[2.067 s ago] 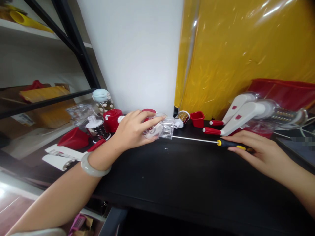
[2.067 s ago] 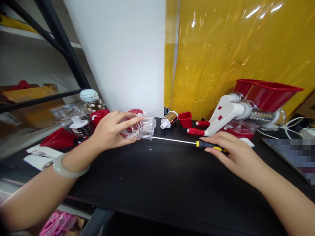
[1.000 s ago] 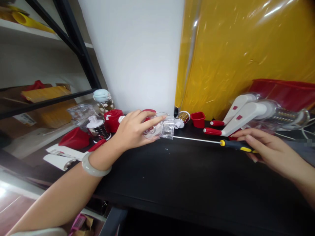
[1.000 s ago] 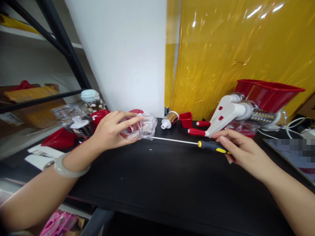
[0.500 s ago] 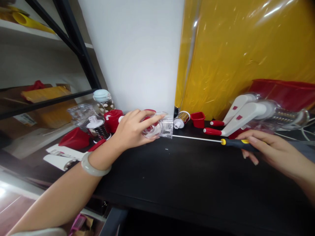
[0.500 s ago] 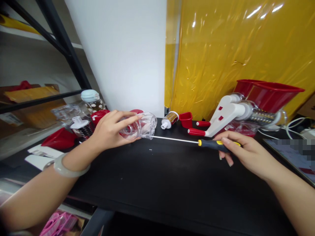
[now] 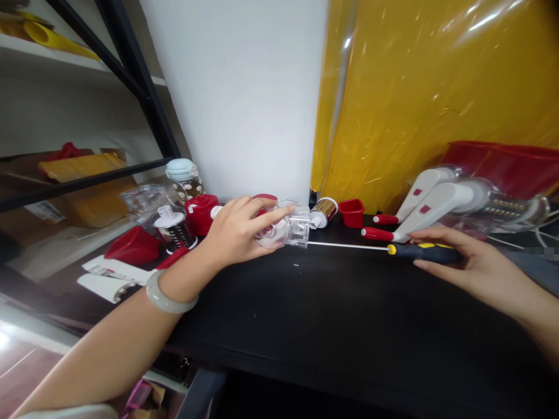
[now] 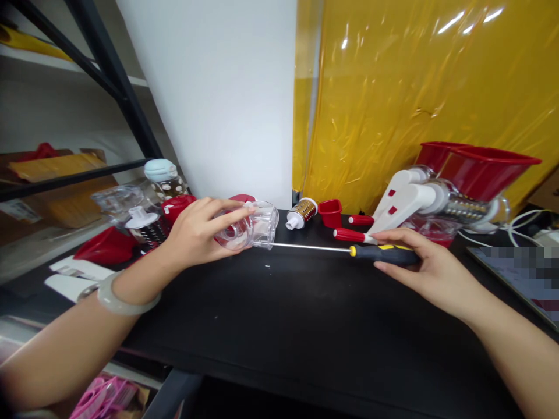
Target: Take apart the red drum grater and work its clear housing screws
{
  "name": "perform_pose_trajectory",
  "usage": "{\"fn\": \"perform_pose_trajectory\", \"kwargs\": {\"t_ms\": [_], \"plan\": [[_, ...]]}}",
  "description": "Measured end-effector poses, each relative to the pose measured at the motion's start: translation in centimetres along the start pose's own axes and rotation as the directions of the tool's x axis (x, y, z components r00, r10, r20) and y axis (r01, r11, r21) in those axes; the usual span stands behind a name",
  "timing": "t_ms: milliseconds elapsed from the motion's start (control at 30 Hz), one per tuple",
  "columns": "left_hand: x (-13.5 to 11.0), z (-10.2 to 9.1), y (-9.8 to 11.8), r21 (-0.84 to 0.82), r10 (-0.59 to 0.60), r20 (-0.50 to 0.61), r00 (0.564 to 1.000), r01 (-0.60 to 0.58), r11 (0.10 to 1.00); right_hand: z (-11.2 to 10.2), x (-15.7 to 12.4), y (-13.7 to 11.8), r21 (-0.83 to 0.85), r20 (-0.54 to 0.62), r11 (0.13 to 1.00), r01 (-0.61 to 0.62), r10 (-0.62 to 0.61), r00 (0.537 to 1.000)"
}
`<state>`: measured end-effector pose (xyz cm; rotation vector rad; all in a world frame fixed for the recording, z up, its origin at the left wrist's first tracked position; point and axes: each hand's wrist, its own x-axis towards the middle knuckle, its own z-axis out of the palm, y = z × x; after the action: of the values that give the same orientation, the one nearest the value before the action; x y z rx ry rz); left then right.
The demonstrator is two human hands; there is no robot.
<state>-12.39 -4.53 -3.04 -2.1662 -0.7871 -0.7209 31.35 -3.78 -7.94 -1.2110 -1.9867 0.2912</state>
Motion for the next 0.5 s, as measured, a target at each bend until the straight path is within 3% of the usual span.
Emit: {"fn": "perform_pose_trajectory", "kwargs": {"t_ms": [333, 500], "plan": [[-0.1, 0.1, -0.1, 0.002, -0.004, -0.02, 1.0, 0.004, 1.0, -0.4, -0.2, -0.5, -0.001, 0.135, 0.999, -0.049, 0.049, 0.99], [-0.1, 0.1, 0.0, -0.017, 0.005, -0.009, 1.0, -0.005, 1.0, 0.1, -0.4, 0.5, -0.021, 0.019, 0.994, 0.104, -0.104, 0.994]]}}
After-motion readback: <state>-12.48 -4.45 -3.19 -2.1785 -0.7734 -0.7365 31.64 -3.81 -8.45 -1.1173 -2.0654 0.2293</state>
